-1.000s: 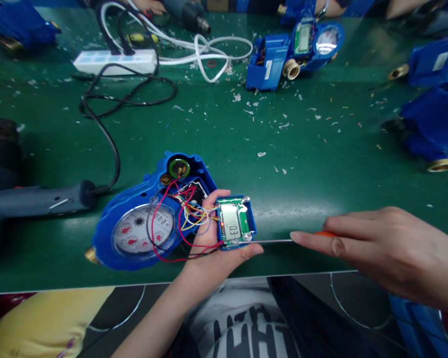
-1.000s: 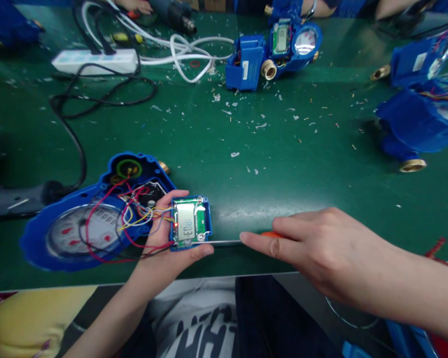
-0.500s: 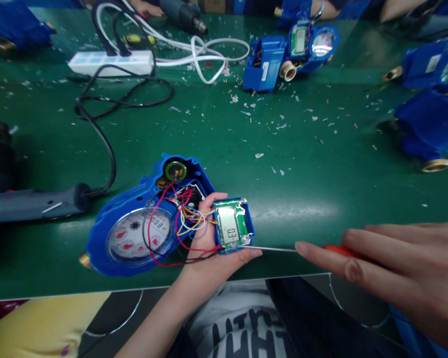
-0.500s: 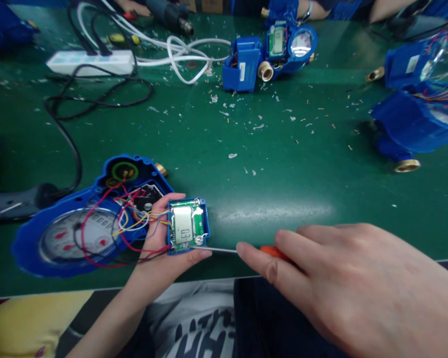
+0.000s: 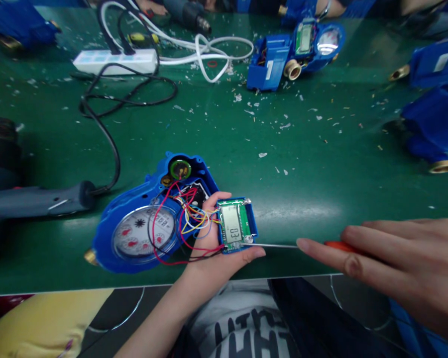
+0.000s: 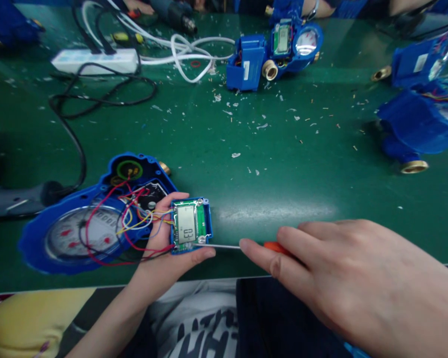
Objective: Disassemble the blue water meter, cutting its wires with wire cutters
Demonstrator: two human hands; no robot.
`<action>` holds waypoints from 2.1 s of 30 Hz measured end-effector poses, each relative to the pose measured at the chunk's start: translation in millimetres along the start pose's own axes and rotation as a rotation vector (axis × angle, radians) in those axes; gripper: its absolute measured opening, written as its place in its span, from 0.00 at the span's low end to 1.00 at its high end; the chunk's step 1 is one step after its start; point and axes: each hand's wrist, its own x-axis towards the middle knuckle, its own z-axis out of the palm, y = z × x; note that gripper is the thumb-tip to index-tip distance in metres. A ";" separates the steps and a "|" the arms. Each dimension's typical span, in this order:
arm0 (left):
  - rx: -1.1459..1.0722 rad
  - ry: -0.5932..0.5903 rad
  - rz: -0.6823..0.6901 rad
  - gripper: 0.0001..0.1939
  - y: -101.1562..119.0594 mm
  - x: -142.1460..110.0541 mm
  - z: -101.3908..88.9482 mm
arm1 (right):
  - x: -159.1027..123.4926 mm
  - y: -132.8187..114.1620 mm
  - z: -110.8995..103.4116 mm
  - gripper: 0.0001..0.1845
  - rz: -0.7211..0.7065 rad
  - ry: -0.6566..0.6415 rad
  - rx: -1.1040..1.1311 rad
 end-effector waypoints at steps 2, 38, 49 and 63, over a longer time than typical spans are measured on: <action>-0.024 0.007 0.003 0.42 1.6 0.8 0.9 | 4.4 7.7 3.8 0.24 -0.160 -0.037 0.023; 0.148 0.008 0.018 0.42 1.8 -1.8 -6.3 | 5.6 5.8 80.9 0.24 0.364 0.064 -0.049; 0.128 0.002 0.045 0.44 3.8 0.6 -7.4 | 13.5 5.7 86.0 0.19 0.406 0.141 -0.053; -0.108 -0.015 -0.021 0.45 0.5 -4.7 -5.5 | 49.9 -55.0 96.7 0.31 0.252 0.381 1.047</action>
